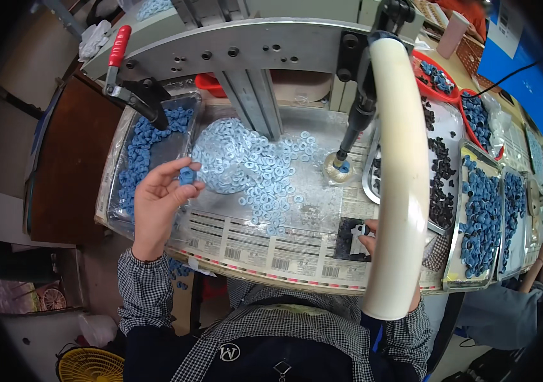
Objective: Assembling small blue and black plastic or ceramic components using a manual assembly press at a workbench.
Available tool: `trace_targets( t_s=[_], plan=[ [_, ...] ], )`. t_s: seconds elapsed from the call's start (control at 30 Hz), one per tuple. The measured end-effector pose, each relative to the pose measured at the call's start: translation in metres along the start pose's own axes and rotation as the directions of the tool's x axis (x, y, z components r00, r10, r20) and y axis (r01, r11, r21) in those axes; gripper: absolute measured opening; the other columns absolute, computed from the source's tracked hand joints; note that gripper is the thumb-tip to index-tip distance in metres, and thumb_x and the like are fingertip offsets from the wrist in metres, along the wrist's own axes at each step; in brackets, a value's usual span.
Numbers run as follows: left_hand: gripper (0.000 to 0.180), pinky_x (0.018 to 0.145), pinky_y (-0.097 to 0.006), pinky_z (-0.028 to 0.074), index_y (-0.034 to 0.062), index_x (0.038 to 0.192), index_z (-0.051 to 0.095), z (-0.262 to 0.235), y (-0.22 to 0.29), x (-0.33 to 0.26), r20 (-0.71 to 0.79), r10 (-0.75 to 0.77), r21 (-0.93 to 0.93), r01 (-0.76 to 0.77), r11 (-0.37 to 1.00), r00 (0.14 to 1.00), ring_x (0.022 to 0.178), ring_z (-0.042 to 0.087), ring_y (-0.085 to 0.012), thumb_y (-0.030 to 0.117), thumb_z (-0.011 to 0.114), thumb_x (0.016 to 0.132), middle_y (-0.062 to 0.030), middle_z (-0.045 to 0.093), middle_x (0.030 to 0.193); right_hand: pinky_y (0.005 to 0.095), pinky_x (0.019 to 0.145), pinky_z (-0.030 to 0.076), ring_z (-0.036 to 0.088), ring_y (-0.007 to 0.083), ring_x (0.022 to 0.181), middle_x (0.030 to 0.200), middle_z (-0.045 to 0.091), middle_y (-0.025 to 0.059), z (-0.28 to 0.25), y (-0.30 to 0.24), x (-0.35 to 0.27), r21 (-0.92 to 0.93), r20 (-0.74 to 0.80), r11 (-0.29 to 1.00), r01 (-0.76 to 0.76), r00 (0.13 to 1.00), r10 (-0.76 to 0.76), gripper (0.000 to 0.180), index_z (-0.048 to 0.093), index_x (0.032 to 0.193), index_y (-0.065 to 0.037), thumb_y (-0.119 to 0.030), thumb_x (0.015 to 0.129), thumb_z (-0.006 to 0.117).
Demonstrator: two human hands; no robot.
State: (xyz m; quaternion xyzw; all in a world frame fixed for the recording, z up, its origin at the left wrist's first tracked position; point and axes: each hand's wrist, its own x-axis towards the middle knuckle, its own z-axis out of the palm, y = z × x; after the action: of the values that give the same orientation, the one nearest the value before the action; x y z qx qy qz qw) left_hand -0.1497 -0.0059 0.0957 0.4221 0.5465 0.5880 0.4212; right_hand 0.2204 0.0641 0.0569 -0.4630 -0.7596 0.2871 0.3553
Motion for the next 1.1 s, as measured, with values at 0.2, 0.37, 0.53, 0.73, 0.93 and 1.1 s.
trace_targets(
  t_s=[0.2, 0.37, 0.53, 0.73, 0.93, 1.1],
  plan=[
    [0.034, 0.087, -0.03, 0.059, -0.0029, 0.128, 0.058, 0.047, -0.015, -0.01, 0.167, -0.058, -0.058, 0.068, 0.996, 0.984, 0.098, 0.071, -0.021, -0.006, 0.062, 0.094, -0.0189, 0.065, 0.124, 0.0286, 0.066, 0.052, 0.065, 0.0199, 0.077, 0.093, 0.068, 0.0104, -0.025, -0.006, 0.012, -0.175, 0.074, 0.962, 0.211, 0.977, -0.201, 0.017, 0.071, 0.104, -0.001, -0.003, 0.087, 0.07],
    [0.028, 0.091, -0.034, 0.06, -0.0044, 0.128, 0.056, 0.071, -0.042, -0.016, 0.292, -0.192, -0.377, 0.297, 0.877, 0.937, 0.102, 0.071, -0.0269, 0.007, 0.053, 0.103, -0.0215, 0.065, 0.124, 0.0344, 0.067, 0.053, 0.065, 0.0238, 0.078, 0.09, 0.065, 0.0095, -0.031, 0.007, 0.003, -0.182, 0.131, 0.965, 0.189, 0.977, -0.166, 0.027, 0.072, 0.102, -0.003, -0.006, 0.077, 0.081],
    [0.028, 0.089, -0.033, 0.059, -0.003, 0.129, 0.055, 0.097, -0.065, -0.021, 0.366, -0.238, -0.4, 0.383, 0.832, 0.9, 0.107, 0.069, -0.0255, 0.003, 0.055, 0.102, -0.0199, 0.064, 0.125, 0.0366, 0.07, 0.054, 0.065, 0.0265, 0.082, 0.089, 0.064, 0.0076, -0.018, 0.024, -0.004, -0.186, 0.144, 0.958, 0.217, 0.971, -0.192, 0.025, 0.071, 0.1, -0.004, -0.011, 0.077, 0.08],
    [0.026, 0.096, -0.031, 0.055, -0.0028, 0.126, 0.052, 0.11, -0.088, -0.029, 0.381, -0.285, -0.296, 0.408, 0.864, 0.88, 0.11, 0.068, -0.0248, -0.001, 0.055, 0.1, -0.0196, 0.06, 0.131, 0.0355, 0.071, 0.053, 0.063, 0.0246, 0.083, 0.088, 0.06, 0.0064, -0.015, 0.018, 0.002, -0.461, 0.302, 0.805, 0.373, 0.919, -0.253, 0.021, 0.069, 0.095, -0.005, -0.012, 0.077, 0.077],
    [0.026, 0.099, -0.031, 0.053, -0.0025, 0.124, 0.048, 0.126, -0.083, -0.03, 0.36, -0.193, -0.284, 0.304, 0.909, 0.913, 0.115, 0.065, -0.0219, -0.007, 0.055, 0.099, -0.0202, 0.06, 0.131, 0.0357, 0.071, 0.053, 0.062, 0.0239, 0.082, 0.087, 0.059, 0.0065, -0.011, 0.023, 0.002, -0.475, 0.342, 0.79, 0.387, 0.909, -0.24, 0.02, 0.069, 0.094, -0.005, -0.012, 0.077, 0.076],
    [0.029, 0.101, -0.031, 0.052, -0.0032, 0.125, 0.046, 0.138, -0.092, -0.036, 0.387, -0.132, -0.155, 0.205, 0.966, 0.913, 0.117, 0.064, -0.0214, -0.008, 0.055, 0.098, -0.0194, 0.06, 0.131, 0.035, 0.066, 0.053, 0.063, 0.0246, 0.077, 0.084, 0.064, 0.0082, -0.008, 0.0, 0.004, -0.195, 0.124, 0.946, 0.258, 0.963, -0.238, 0.025, 0.072, 0.099, -0.003, -0.012, 0.076, 0.081]
  ],
)
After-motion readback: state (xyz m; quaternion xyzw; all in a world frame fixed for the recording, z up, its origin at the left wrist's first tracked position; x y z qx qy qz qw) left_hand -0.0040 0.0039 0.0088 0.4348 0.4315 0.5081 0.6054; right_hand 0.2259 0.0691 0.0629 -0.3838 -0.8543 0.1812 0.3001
